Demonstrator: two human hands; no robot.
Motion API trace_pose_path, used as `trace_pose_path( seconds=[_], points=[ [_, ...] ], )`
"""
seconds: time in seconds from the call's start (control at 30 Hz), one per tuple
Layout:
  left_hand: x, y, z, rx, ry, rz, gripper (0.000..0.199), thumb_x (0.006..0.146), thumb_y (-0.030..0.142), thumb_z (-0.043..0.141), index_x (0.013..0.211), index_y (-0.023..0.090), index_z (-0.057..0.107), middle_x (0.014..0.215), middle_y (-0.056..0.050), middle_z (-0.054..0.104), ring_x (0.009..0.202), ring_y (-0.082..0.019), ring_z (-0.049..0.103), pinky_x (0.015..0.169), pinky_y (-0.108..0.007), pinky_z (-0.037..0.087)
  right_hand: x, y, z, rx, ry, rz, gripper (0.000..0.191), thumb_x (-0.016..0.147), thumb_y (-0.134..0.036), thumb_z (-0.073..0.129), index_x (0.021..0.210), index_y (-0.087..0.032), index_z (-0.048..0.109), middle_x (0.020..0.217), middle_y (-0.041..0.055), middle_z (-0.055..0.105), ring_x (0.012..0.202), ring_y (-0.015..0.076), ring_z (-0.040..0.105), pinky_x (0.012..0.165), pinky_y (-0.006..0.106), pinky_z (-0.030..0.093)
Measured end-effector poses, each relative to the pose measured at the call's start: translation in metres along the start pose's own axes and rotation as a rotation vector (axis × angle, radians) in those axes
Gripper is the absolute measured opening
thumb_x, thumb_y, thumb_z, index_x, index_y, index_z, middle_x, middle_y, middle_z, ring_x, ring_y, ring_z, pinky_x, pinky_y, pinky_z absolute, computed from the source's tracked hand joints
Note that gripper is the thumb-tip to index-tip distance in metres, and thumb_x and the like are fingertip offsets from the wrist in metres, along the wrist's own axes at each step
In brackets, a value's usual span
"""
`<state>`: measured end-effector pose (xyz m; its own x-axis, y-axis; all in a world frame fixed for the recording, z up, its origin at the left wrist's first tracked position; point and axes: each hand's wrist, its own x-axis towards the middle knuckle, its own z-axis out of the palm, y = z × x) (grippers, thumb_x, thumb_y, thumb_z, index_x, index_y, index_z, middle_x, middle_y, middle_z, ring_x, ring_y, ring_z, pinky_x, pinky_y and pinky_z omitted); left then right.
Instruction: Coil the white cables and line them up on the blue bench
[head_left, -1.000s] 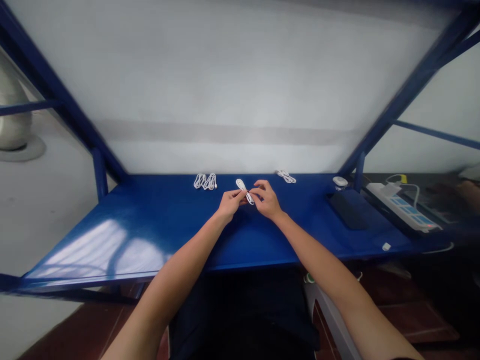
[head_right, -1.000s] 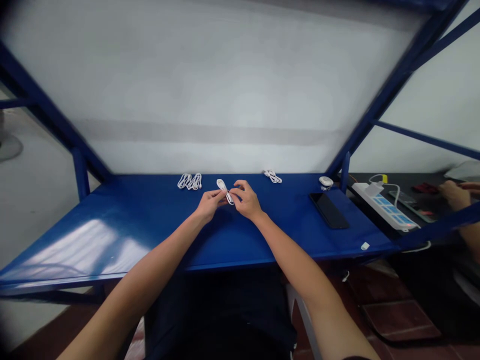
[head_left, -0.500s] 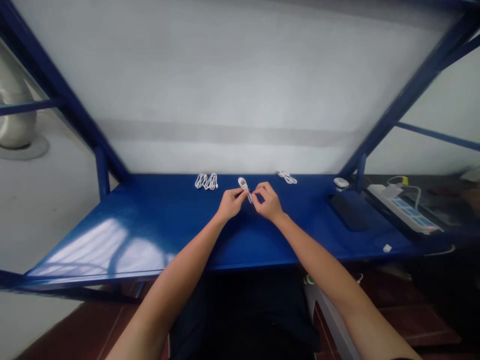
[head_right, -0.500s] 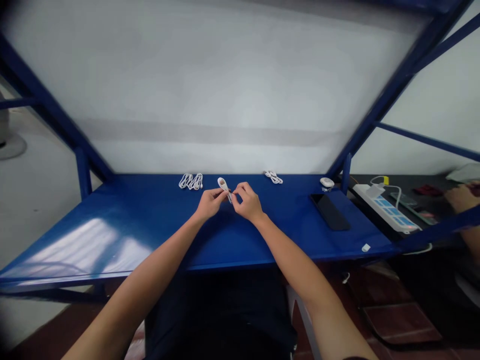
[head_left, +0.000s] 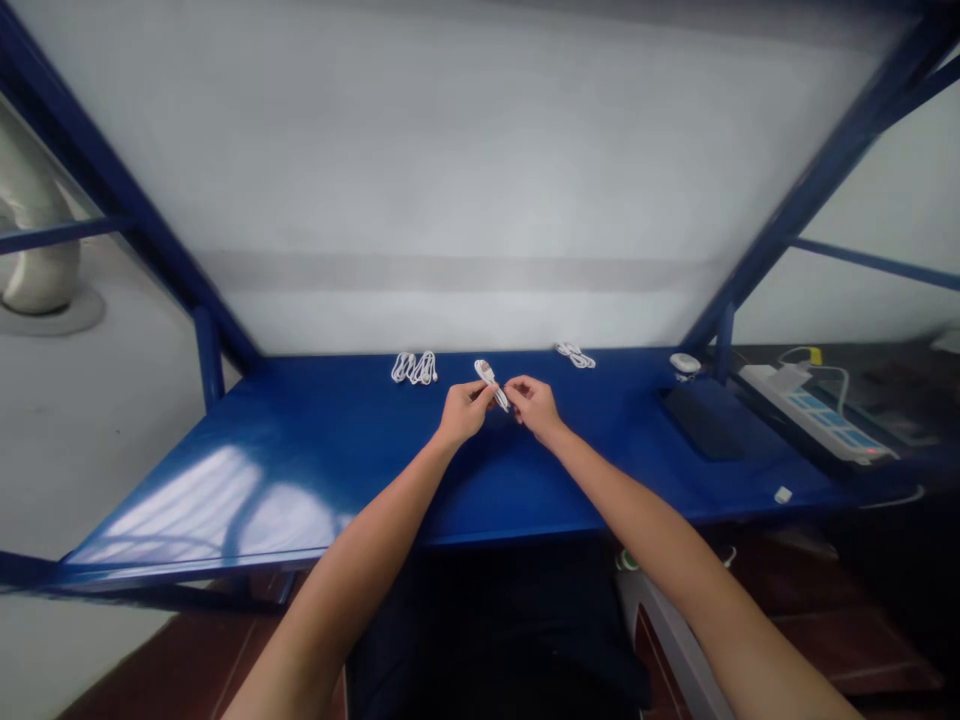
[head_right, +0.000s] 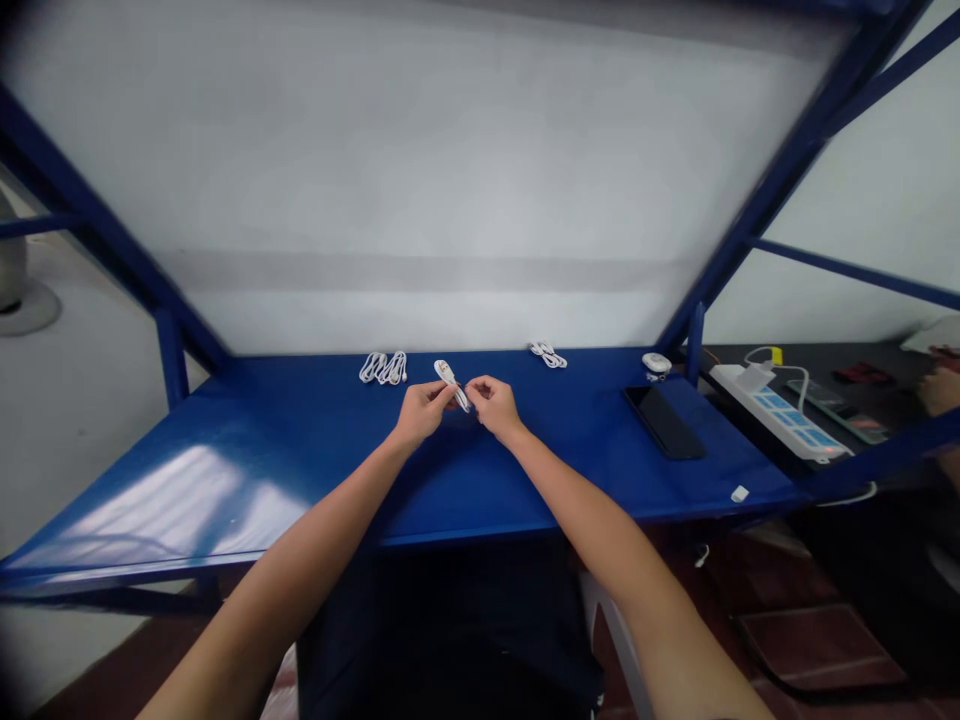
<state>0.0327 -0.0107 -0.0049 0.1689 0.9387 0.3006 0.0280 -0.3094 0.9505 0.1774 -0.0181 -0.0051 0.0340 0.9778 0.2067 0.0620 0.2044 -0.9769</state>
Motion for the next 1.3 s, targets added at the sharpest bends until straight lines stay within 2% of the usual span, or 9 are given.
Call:
trace_pose_path(
  seconds=[0.17, 0.37, 0.5, 0.6, 0.73, 0.87, 0.97, 1.13, 1.3],
  points=[
    [-0.001, 0.006, -0.005, -0.106, -0.134, -0.053, 0.036, 0.077, 0.047, 0.065, 0.069, 0.013, 0.069, 0.063, -0.003, 0.064, 0.061, -0.015, 0.059, 0.065, -0.028, 0.050, 0.002, -0.003, -0.008, -0.004, -0.063, -0.049, 0.027, 0.070, -0.048, 0.067, 0.075, -0.022, 0.059, 0.054, -0.0032, 0.053, 0.040, 0.0107, 0.043, 0.037, 0.026, 0.034],
    [-0.002, 0.011, -0.013, -0.049, -0.336, -0.092, 0.038, 0.079, 0.047, 0.064, 0.064, 0.013, 0.064, 0.060, -0.003, 0.062, 0.058, -0.014, 0.057, 0.062, -0.027, 0.047, 0.006, -0.004, -0.023, -0.112, -0.182, -0.123, 0.025, 0.073, -0.046, 0.065, 0.075, -0.022, 0.060, 0.055, -0.0036, 0.052, 0.041, 0.0111, 0.045, 0.042, 0.026, 0.037],
    [-0.001, 0.012, -0.011, -0.114, -0.299, -0.187, 0.034, 0.076, 0.045, 0.067, 0.067, 0.013, 0.062, 0.061, -0.002, 0.061, 0.059, -0.013, 0.056, 0.061, -0.027, 0.047, 0.005, -0.006, -0.024, -0.217, -0.152, -0.233, 0.021, 0.076, -0.040, 0.063, 0.073, -0.019, 0.062, 0.063, -0.0004, 0.059, 0.050, 0.0123, 0.049, 0.050, 0.027, 0.041],
    [-0.002, 0.012, -0.006, -0.271, -0.251, -0.330, 0.029, 0.077, 0.040, 0.066, 0.074, 0.012, 0.063, 0.067, -0.005, 0.064, 0.062, -0.015, 0.059, 0.065, -0.029, 0.050, 0.004, -0.005, -0.021, -0.299, -0.105, -0.337, 0.018, 0.077, -0.035, 0.061, 0.071, -0.018, 0.064, 0.069, 0.0020, 0.063, 0.059, 0.0137, 0.053, 0.059, 0.028, 0.044],
    [-0.005, 0.014, 0.000, -0.480, -0.233, -0.475, 0.022, 0.079, 0.034, 0.065, 0.081, 0.013, 0.060, 0.070, -0.007, 0.065, 0.062, -0.017, 0.062, 0.065, -0.034, 0.052, 0.003, 0.000, -0.018, -0.366, -0.036, -0.402, 0.015, 0.079, -0.031, 0.058, 0.071, -0.018, 0.063, 0.069, 0.0016, 0.061, 0.061, 0.0140, 0.054, 0.060, 0.028, 0.045],
    [-0.005, 0.015, 0.000, -0.550, -0.213, -0.535, 0.018, 0.079, 0.030, 0.066, 0.081, 0.013, 0.061, 0.062, -0.001, 0.056, 0.052, -0.012, 0.053, 0.056, -0.030, 0.050, 0.002, 0.004, -0.016, -0.410, 0.016, -0.467, 0.014, 0.080, -0.028, 0.057, 0.070, -0.019, 0.062, 0.067, 0.0010, 0.058, 0.060, 0.0137, 0.052, 0.058, 0.027, 0.044],
    [-0.004, 0.013, -0.002, -0.521, -0.205, -0.552, 0.024, 0.078, 0.035, 0.067, 0.077, 0.012, 0.063, 0.058, 0.002, 0.047, 0.047, -0.008, 0.044, 0.048, -0.024, 0.043, 0.002, 0.003, -0.016, -0.439, 0.021, -0.489, 0.013, 0.081, -0.027, 0.056, 0.072, -0.020, 0.061, 0.068, 0.0008, 0.058, 0.057, 0.0130, 0.051, 0.057, 0.027, 0.044],
    [-0.003, 0.003, -0.001, -0.207, -0.176, -0.475, 0.031, 0.078, 0.043, 0.068, 0.069, 0.015, 0.057, 0.052, 0.006, 0.039, 0.042, -0.006, 0.033, 0.042, -0.022, 0.029, 0.000, 0.003, -0.017, -0.560, -0.035, -0.587, 0.014, 0.084, -0.024, 0.053, 0.073, -0.021, 0.060, 0.069, 0.0009, 0.055, 0.057, 0.0126, 0.050, 0.058, 0.026, 0.043],
    [-0.002, -0.002, 0.000, 0.246, -0.137, -0.127, 0.033, 0.084, 0.035, 0.060, 0.057, 0.020, 0.049, 0.054, 0.001, 0.048, 0.051, -0.012, 0.040, 0.052, -0.025, 0.032, -0.004, 0.003, -0.018, -0.689, -0.037, -0.658, 0.012, 0.086, -0.021, 0.051, 0.078, -0.021, 0.060, 0.075, 0.0022, 0.058, 0.063, 0.0135, 0.051, 0.061, 0.026, 0.043]
  ],
)
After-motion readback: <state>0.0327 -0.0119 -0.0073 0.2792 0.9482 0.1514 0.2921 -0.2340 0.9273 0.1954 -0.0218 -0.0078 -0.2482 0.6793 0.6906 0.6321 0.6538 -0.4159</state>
